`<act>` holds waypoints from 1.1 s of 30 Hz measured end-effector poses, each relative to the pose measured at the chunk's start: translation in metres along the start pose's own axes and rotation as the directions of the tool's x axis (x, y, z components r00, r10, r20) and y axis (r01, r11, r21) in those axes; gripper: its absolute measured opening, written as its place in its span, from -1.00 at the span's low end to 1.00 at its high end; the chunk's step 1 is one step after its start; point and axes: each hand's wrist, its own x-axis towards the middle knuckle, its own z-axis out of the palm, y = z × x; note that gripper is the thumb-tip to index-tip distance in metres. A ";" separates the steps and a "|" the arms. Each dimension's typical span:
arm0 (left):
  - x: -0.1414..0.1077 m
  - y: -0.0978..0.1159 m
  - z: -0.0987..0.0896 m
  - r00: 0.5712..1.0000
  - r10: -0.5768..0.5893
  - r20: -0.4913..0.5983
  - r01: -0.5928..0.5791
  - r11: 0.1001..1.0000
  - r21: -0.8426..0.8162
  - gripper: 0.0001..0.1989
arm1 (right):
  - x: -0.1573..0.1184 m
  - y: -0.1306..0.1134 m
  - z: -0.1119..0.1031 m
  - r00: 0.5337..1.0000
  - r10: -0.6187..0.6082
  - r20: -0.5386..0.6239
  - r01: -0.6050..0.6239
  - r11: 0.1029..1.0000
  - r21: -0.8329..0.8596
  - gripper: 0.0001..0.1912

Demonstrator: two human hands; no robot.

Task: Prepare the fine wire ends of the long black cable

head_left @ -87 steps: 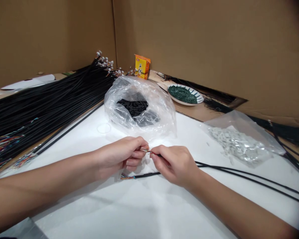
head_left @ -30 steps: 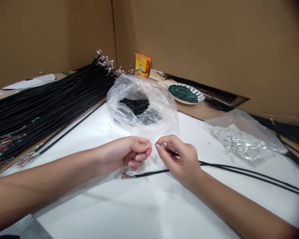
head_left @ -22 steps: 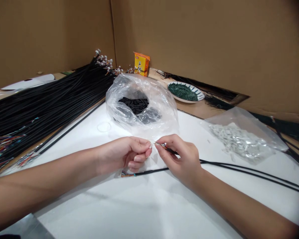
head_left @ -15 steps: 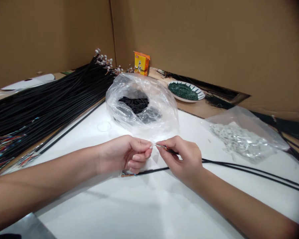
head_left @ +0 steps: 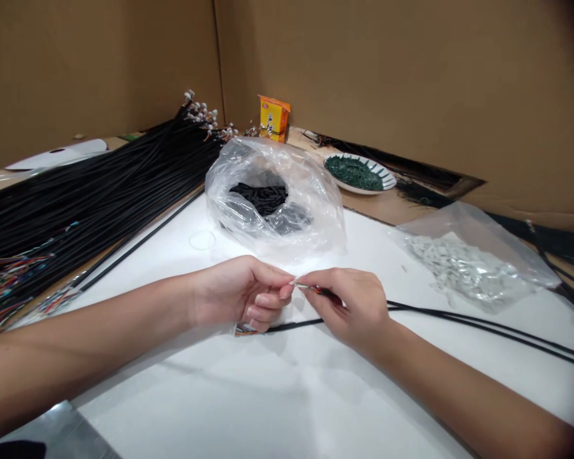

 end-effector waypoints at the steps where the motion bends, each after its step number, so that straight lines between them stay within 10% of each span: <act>1: 0.000 0.000 0.000 1.000 -0.006 -0.006 0.006 1.000 -0.003 -0.73 | 0.000 0.000 0.000 1.000 0.005 0.007 -0.005 1.000 0.010 -0.93; 33: 0.000 0.000 -0.002 1.000 -0.023 -0.006 0.022 0.999 -0.036 -0.77 | -0.002 0.002 0.001 0.999 0.027 0.040 -0.027 1.000 0.010 -0.90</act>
